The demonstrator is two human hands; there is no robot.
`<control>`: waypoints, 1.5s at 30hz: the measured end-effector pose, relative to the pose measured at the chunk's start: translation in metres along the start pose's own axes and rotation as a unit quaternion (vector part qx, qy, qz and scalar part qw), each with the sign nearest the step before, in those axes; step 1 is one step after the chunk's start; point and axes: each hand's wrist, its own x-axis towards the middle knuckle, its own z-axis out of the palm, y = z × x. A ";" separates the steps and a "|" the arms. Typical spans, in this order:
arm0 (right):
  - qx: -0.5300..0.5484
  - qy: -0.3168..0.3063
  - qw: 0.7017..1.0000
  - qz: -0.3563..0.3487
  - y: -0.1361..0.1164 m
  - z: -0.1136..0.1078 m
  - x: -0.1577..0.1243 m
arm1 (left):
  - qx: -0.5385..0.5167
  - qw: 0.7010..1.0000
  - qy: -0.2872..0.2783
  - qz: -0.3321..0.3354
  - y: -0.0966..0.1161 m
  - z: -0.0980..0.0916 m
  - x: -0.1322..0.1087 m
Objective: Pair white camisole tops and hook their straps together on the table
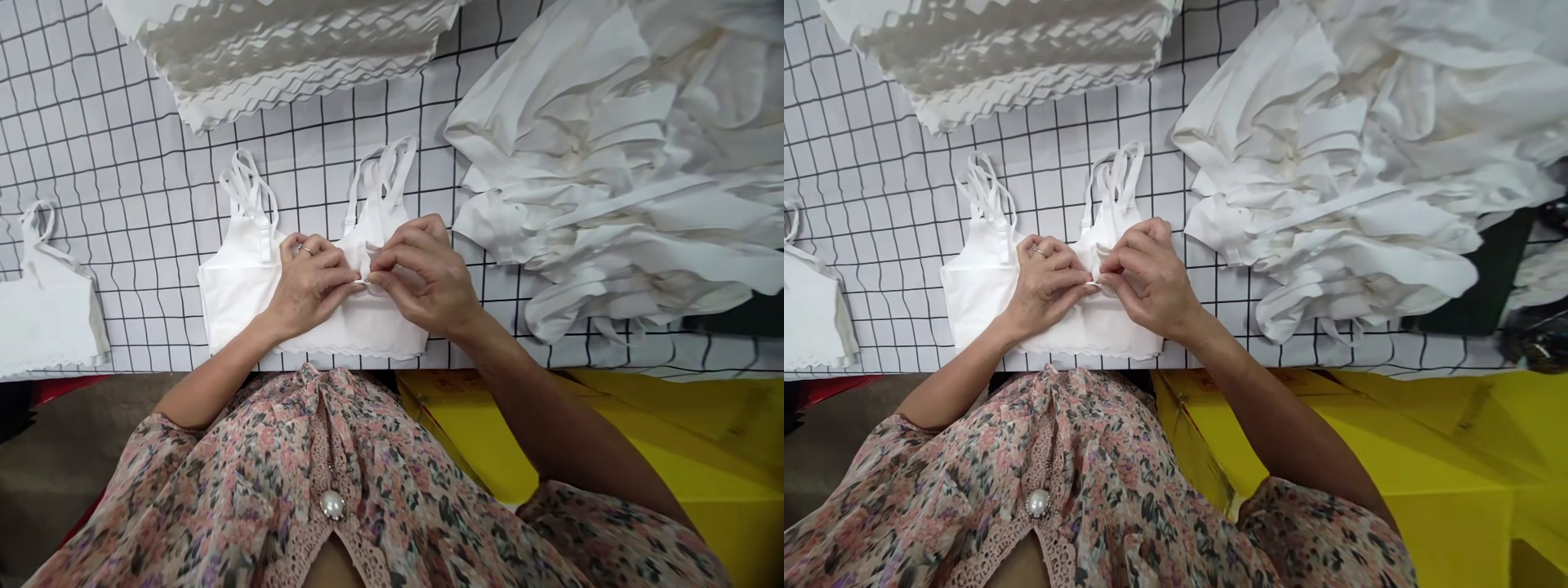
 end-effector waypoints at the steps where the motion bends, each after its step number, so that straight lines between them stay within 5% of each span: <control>1: 0.000 -0.005 1.000 0.003 0.000 -0.001 0.001 | -0.003 1.000 -0.002 0.004 0.000 -0.001 0.000; 20: 0.013 -0.063 0.998 -0.004 0.003 -0.009 0.012 | -0.009 0.998 -0.054 -0.002 0.001 -0.008 0.002; 34: 0.036 0.069 0.995 0.054 -0.019 0.005 -0.001 | -0.057 0.997 -0.003 -0.042 0.003 -0.007 0.003; 45: 0.026 0.129 0.989 0.070 -0.031 0.023 -0.006 | -0.068 0.996 -0.035 -0.056 0.004 -0.010 0.004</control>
